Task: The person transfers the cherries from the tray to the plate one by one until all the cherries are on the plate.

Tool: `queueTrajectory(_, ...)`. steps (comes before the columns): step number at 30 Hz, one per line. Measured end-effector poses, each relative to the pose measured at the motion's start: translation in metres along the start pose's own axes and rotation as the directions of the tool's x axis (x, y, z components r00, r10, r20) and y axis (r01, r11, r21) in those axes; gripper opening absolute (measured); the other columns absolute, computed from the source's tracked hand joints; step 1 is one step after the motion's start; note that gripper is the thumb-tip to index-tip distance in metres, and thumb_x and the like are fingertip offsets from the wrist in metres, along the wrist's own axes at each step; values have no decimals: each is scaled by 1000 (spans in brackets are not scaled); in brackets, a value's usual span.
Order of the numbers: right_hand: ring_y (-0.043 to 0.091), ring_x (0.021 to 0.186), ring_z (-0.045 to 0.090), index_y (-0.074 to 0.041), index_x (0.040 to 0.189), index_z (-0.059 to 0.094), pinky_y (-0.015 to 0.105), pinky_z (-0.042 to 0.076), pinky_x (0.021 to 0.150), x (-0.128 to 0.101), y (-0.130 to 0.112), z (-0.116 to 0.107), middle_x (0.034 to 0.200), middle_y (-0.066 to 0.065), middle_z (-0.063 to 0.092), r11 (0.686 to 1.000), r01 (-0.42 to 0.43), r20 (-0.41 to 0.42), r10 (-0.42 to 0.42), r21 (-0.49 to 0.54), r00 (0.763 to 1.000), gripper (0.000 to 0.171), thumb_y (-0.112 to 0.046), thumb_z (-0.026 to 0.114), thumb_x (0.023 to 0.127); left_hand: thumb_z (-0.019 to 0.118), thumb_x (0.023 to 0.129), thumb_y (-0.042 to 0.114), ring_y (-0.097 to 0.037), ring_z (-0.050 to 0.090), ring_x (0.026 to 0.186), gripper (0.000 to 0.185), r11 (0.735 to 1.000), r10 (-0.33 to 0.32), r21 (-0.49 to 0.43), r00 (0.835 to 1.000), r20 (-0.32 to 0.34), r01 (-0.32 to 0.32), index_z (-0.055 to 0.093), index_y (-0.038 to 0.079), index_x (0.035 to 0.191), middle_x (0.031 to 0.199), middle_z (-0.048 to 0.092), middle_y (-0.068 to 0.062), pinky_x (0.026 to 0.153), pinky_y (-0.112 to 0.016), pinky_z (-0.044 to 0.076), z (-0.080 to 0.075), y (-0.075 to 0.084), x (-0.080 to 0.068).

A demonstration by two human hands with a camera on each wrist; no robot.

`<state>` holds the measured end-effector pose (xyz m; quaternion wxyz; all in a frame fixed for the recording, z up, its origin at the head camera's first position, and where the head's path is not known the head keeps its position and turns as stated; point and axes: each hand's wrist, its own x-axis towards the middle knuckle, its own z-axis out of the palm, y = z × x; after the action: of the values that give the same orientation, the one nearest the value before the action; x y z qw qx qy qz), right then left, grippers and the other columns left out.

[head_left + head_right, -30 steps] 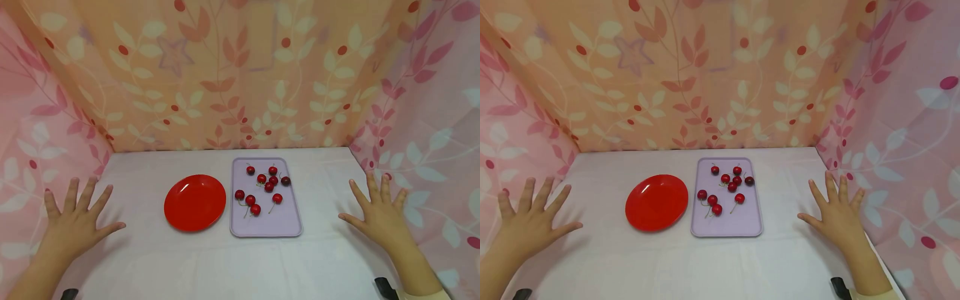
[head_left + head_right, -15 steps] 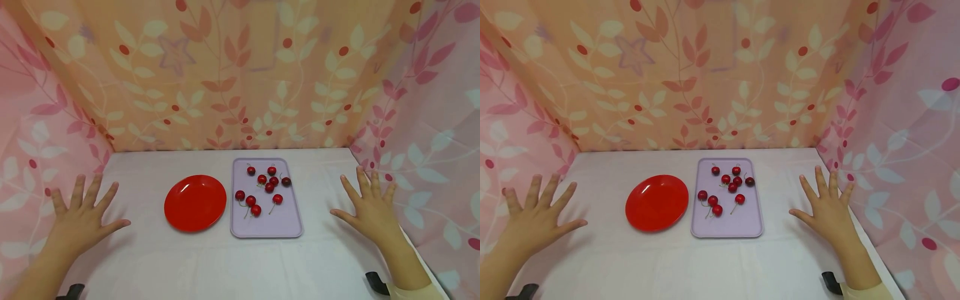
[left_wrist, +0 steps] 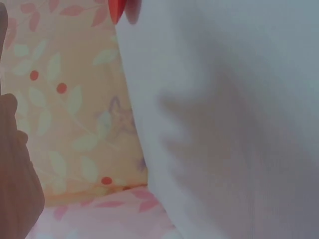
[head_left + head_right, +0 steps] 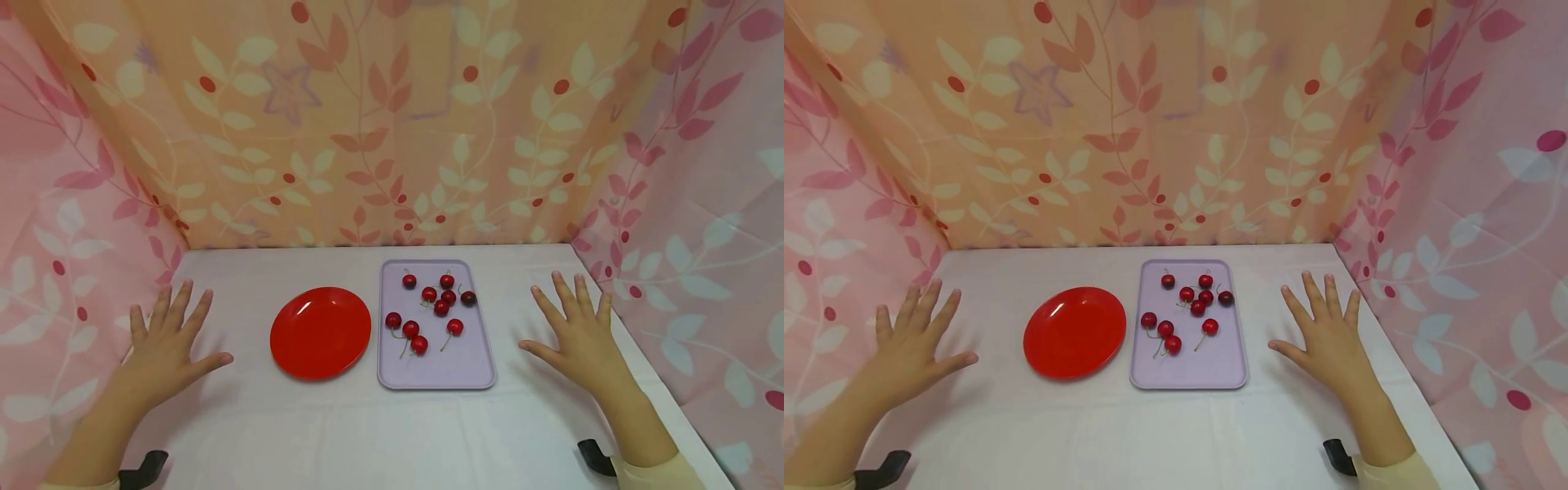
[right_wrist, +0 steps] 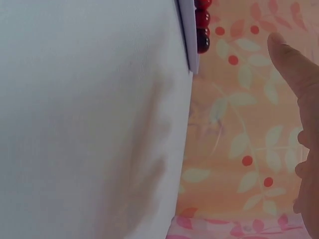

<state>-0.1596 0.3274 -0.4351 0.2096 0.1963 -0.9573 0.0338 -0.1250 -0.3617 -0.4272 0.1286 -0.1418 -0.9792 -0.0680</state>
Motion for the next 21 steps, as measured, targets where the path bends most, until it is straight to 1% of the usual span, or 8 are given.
queueTrajectory(3,44,158,-2,-25,161,34,76,-11,116,3,-5,1,171,15,16,1000,5,-7,-5,26,1000,105,-61,82,75,78,80,60,-41,-18,156,120,996,24,-82,1000,-14,-25,5,19,166,172,-9,-14,112,-72,-25,4,2,3)
queueTrajectory(5,43,158,-1,-25,161,34,75,-10,117,4,-9,3,171,15,17,999,1,-3,0,43,1000,104,-60,82,76,80,80,56,-41,-15,157,120,990,38,-137,999,-27,-41,4,19,166,172,-6,-15,112,-72,-25,7,4,6)
queueTrajectory(10,44,157,6,-24,161,34,75,-7,118,8,-18,6,169,16,22,996,1,-1,-1,89,1000,103,-57,82,77,81,82,48,-42,-9,157,118,962,49,-267,998,-48,-60,5,17,166,173,-2,-14,114,-71,-24,18,7,10)
queueTrajectory(13,44,157,10,-24,161,34,74,-5,119,11,-23,9,168,16,25,994,4,-3,-4,107,1000,103,-57,82,77,81,83,44,-44,-4,157,116,934,44,-353,998,-43,-56,6,13,166,173,-1,-15,114,-72,-21,23,10,14)
queueTrajectory(16,46,155,16,-24,161,34,74,-2,120,13,-27,11,168,15,27,992,7,-5,-6,123,1000,102,-56,82,77,80,84,42,-46,-2,156,115,902,36,-431,999,-19,-41,5,13,166,172,2,-19,115,-71,-20,26,15,16)
queueTrajectory(21,48,152,22,-22,161,35,72,0,121,17,-35,13,166,16,30,987,8,2,-9,161,1000,100,-54,83,79,79,86,39,-47,-5,156,115,849,28,-529,999,29,-9,0,19,166,172,-1,-20,119,-67,-19,33,22,19)
